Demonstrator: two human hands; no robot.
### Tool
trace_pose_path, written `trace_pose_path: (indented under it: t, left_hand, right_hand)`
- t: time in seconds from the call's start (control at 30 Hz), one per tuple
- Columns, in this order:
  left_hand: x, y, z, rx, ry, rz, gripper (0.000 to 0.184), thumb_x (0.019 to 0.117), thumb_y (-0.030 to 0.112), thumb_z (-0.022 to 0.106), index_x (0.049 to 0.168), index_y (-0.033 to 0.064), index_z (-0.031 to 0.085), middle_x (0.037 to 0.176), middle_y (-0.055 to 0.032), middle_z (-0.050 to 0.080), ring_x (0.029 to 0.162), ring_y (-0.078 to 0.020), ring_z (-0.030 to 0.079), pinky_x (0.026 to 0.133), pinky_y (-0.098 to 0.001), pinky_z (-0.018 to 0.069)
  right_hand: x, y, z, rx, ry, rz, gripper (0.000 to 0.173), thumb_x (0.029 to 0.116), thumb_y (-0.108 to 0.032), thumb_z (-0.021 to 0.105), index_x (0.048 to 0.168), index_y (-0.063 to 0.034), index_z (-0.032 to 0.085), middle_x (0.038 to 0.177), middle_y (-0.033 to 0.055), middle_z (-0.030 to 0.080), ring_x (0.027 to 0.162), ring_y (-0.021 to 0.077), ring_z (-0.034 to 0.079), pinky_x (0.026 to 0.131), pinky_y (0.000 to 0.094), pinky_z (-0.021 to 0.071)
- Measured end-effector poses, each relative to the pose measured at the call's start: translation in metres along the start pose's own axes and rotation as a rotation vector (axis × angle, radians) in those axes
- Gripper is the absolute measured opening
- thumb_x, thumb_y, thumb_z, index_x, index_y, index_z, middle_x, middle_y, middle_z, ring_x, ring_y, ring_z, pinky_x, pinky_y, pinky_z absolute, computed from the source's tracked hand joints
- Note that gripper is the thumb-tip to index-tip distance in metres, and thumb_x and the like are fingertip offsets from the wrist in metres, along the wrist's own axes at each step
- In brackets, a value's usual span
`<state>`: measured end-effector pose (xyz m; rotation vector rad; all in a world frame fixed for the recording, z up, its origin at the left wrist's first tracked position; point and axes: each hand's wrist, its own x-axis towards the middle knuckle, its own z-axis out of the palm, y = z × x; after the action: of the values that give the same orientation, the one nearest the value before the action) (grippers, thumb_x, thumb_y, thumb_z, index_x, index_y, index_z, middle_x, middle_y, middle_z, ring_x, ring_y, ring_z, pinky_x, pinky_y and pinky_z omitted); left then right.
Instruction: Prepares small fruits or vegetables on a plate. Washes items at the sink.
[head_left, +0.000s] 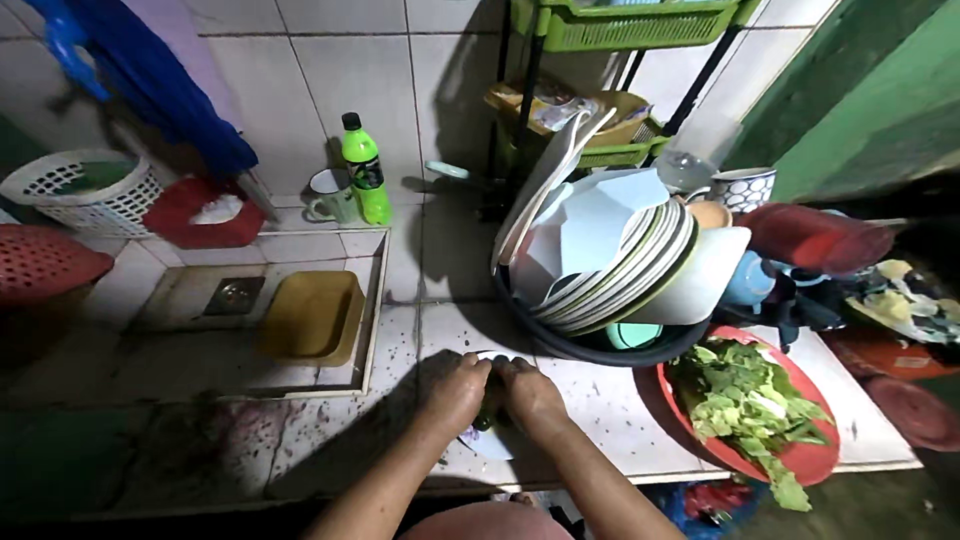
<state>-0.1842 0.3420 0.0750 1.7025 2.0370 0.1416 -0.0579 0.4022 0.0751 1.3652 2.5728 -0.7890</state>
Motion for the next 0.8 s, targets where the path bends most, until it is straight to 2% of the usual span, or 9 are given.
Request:
trace_pose_path:
  t: [0.17,0.33,0.4,0.47,0.57,0.67,0.8]
  left_hand:
    - [-0.001,-0.003,0.006,0.014,0.039,0.025,0.033,0.1001,0.008,0.058,0.133,0.0095,0.065,0.130,-0.0133,0.063,0.120,-0.0300,0.063,0.102,-0.0473,0.0518]
    - [0.000,-0.003,0.011,0.025,0.114,0.044,0.030,0.0982,0.008,0.062,0.127,0.0086,0.069,0.126,-0.0147,0.066,0.117,-0.0334,0.064,0.099,-0.0539,0.0522]
    - [-0.002,-0.001,0.008,0.002,0.121,0.036,0.032,0.0975,0.009,0.065,0.130,0.0078,0.067,0.128,-0.0160,0.065,0.117,-0.0344,0.064,0.100,-0.0549,0.0516]
    - [-0.007,0.003,0.004,-0.045,0.137,-0.006,0.041,0.0974,0.011,0.068,0.138,0.0079,0.062,0.135,-0.0167,0.061,0.115,-0.0339,0.065,0.099,-0.0528,0.0531]
    - [-0.022,0.008,-0.006,-0.079,0.175,-0.065,0.046,0.0977,0.016,0.070,0.143,0.0119,0.058,0.139,-0.0148,0.057,0.101,-0.0294,0.069,0.090,-0.0490,0.0575]
    - [-0.034,0.004,-0.007,-0.109,0.200,-0.065,0.039,0.0985,0.015,0.068,0.137,0.0139,0.063,0.138,-0.0114,0.059,0.101,-0.0261,0.069,0.089,-0.0471,0.0576]
    - [-0.045,-0.003,0.001,-0.153,0.233,-0.052,0.031,0.0988,0.013,0.067,0.129,0.0130,0.068,0.132,-0.0083,0.063,0.099,-0.0225,0.070,0.088,-0.0443,0.0586]
  right_hand:
    - [-0.008,-0.005,-0.003,-0.011,-0.040,0.090,0.031,0.1025,-0.019,0.059,0.130,-0.0067,0.067,0.131,0.0207,0.063,0.117,0.0387,0.065,0.094,0.0546,0.0551]
    - [-0.017,-0.008,-0.009,0.027,-0.090,0.096,0.033,0.1002,-0.014,0.060,0.130,-0.0014,0.064,0.133,0.0243,0.060,0.118,0.0423,0.063,0.094,0.0590,0.0539]
    - [-0.018,-0.005,-0.013,0.060,-0.102,0.065,0.031,0.1015,-0.017,0.058,0.128,-0.0022,0.065,0.134,0.0236,0.061,0.118,0.0419,0.063,0.094,0.0596,0.0537]
    - [-0.018,-0.001,-0.016,0.085,-0.097,0.033,0.030,0.1022,-0.014,0.057,0.129,-0.0053,0.067,0.135,0.0227,0.061,0.119,0.0412,0.063,0.095,0.0590,0.0528]
    - [-0.014,0.001,-0.010,0.022,-0.073,-0.003,0.032,0.1032,-0.011,0.054,0.132,-0.0016,0.063,0.135,0.0242,0.060,0.120,0.0414,0.063,0.096,0.0564,0.0531]
    - [-0.010,-0.003,-0.001,-0.071,-0.075,0.006,0.037,0.1029,-0.006,0.052,0.138,0.0029,0.056,0.136,0.0266,0.058,0.121,0.0431,0.061,0.097,0.0552,0.0526]
    - [-0.009,0.001,0.005,-0.096,-0.045,-0.002,0.037,0.1014,-0.005,0.054,0.138,0.0021,0.056,0.133,0.0256,0.060,0.117,0.0428,0.063,0.093,0.0552,0.0544]
